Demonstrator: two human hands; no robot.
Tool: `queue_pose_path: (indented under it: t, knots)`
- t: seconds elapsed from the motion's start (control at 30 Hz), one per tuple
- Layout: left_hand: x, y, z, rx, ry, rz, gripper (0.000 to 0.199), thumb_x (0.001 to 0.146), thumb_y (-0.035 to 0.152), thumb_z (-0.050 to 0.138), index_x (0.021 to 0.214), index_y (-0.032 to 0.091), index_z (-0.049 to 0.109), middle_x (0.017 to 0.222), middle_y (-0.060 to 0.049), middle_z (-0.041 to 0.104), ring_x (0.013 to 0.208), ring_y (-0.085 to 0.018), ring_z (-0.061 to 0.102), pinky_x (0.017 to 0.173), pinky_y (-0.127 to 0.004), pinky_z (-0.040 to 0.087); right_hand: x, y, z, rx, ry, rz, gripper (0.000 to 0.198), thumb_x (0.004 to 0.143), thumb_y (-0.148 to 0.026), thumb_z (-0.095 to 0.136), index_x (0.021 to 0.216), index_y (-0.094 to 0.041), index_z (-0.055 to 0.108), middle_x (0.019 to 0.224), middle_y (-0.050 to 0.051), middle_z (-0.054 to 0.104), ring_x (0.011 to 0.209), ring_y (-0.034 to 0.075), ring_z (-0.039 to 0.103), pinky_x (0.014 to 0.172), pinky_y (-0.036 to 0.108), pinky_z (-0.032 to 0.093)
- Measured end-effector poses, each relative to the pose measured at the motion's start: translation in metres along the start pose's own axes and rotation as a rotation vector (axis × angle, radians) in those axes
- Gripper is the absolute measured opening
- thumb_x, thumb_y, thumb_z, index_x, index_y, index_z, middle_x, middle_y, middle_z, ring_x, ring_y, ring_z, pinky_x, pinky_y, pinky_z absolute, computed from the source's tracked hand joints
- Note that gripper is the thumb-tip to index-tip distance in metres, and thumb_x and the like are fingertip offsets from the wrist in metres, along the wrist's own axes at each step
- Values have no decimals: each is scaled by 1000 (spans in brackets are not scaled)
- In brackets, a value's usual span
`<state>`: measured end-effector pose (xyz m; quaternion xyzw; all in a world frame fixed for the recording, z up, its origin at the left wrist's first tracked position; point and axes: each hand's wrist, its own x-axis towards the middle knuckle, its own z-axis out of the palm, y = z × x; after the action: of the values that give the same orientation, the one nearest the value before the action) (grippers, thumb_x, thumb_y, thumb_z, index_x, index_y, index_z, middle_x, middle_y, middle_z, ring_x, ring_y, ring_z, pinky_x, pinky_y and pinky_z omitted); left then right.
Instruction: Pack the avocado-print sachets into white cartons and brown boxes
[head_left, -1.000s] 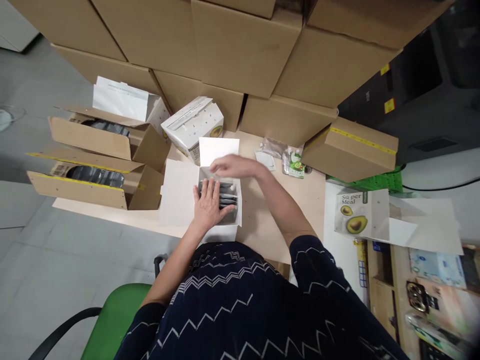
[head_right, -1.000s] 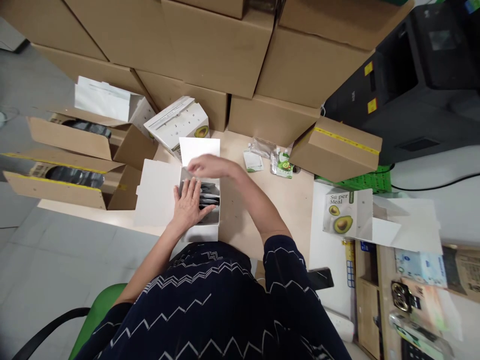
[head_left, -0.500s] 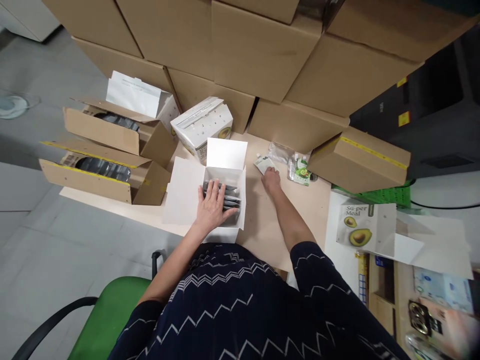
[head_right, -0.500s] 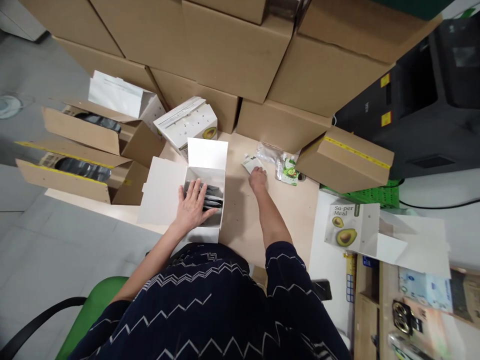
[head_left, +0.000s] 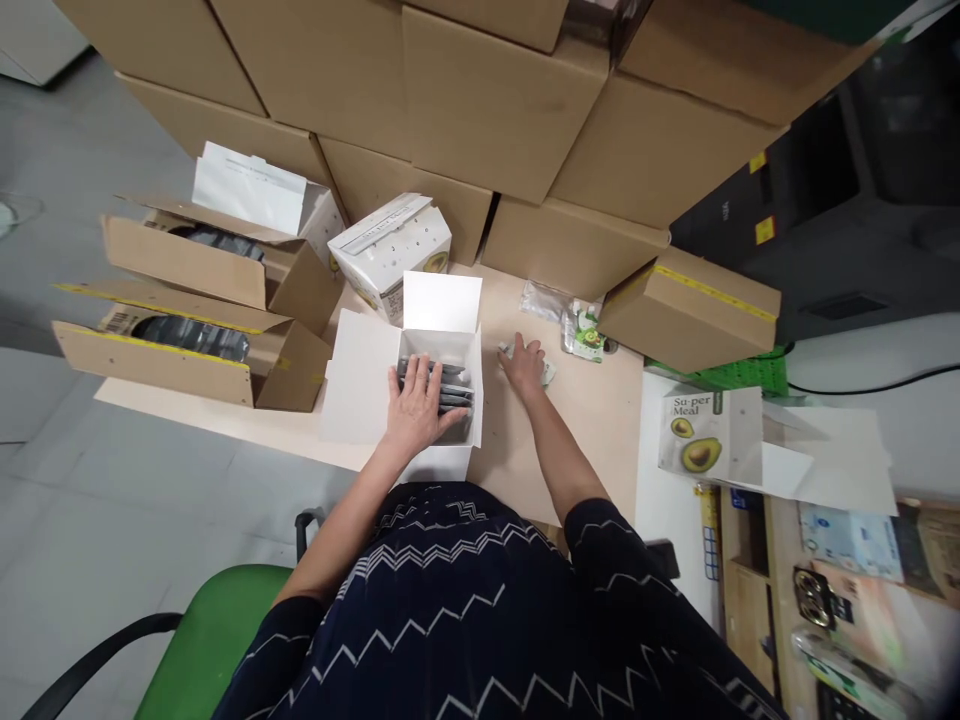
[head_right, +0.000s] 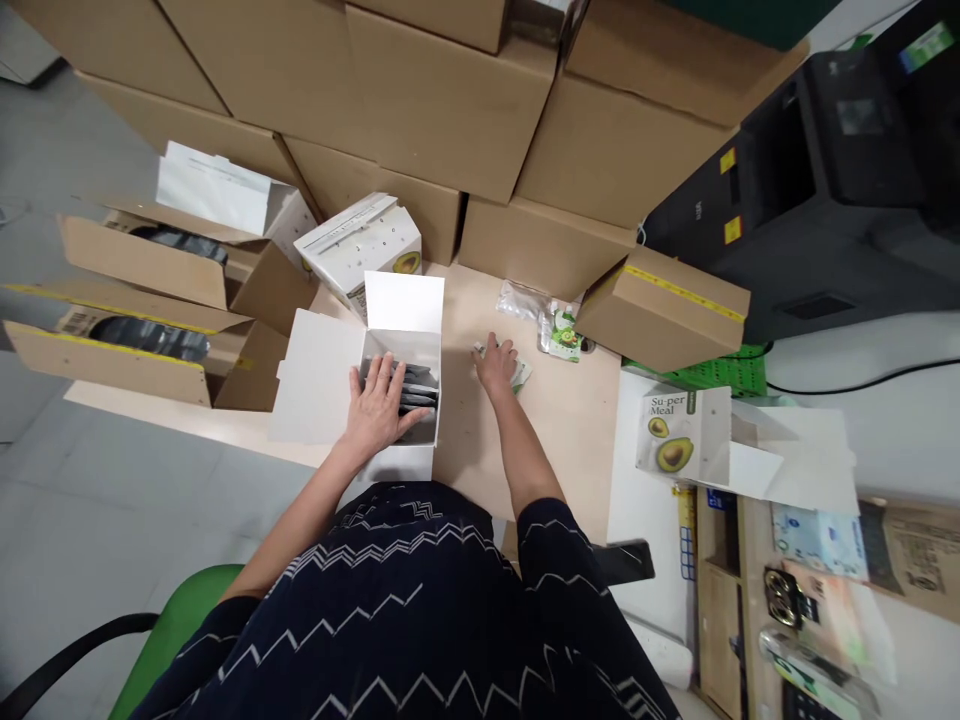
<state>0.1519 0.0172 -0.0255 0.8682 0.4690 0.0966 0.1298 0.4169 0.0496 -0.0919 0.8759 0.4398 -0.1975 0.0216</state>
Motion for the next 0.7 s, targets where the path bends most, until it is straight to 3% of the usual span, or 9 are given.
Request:
queue_pose_path:
  t: [0.13,0.27,0.37,0.47,0.53,0.63,0.7]
  knots:
    - [-1,1,-1,29,-9,-5,89,89,69,51,155,12,32,163,-24,27,154,-40,19,122,-67,2,11,-19,4,-31,-68,-84,40,101,-28,38,135,-15,55,139,21,43,119,30,52,97,37,42]
    - [-3,2,-2,36,-3,-8,88,90,68,51,154,10,34,163,-24,27,153,-41,20,122,-66,6,3,-22,3,-114,-77,-194,41,95,-8,36,130,-4,58,134,25,49,109,27,59,90,33,46]
    - [-3,1,-2,29,0,-8,87,90,66,51,154,9,34,163,-24,28,153,-40,20,123,-64,9,-7,-13,-12,-123,-10,-202,39,93,-4,37,123,-4,62,127,24,56,105,26,62,88,31,47]
    - [-2,0,-1,23,11,-11,84,91,65,51,153,9,36,162,-23,30,153,-40,22,123,-61,12,-16,6,-46,-69,113,-165,37,93,-10,39,119,-5,65,121,23,62,104,26,63,92,33,48]
    - [-2,0,0,23,20,-13,83,92,64,50,152,9,37,162,-24,31,152,-41,24,123,-61,14,-24,21,-78,66,266,-188,34,89,-13,46,114,-9,69,114,18,67,102,25,64,95,35,49]
    - [-1,0,0,29,21,-7,82,93,63,49,151,6,38,161,-25,31,151,-41,25,123,-61,16,-49,32,-134,405,514,-325,28,85,-20,54,107,-17,71,102,9,71,90,21,67,87,36,54]
    - [-1,1,0,35,18,-6,81,93,62,49,151,6,39,161,-25,31,151,-41,25,123,-61,17,-72,27,-169,616,587,-482,25,86,-25,57,107,-21,71,103,6,70,86,19,67,81,35,57]
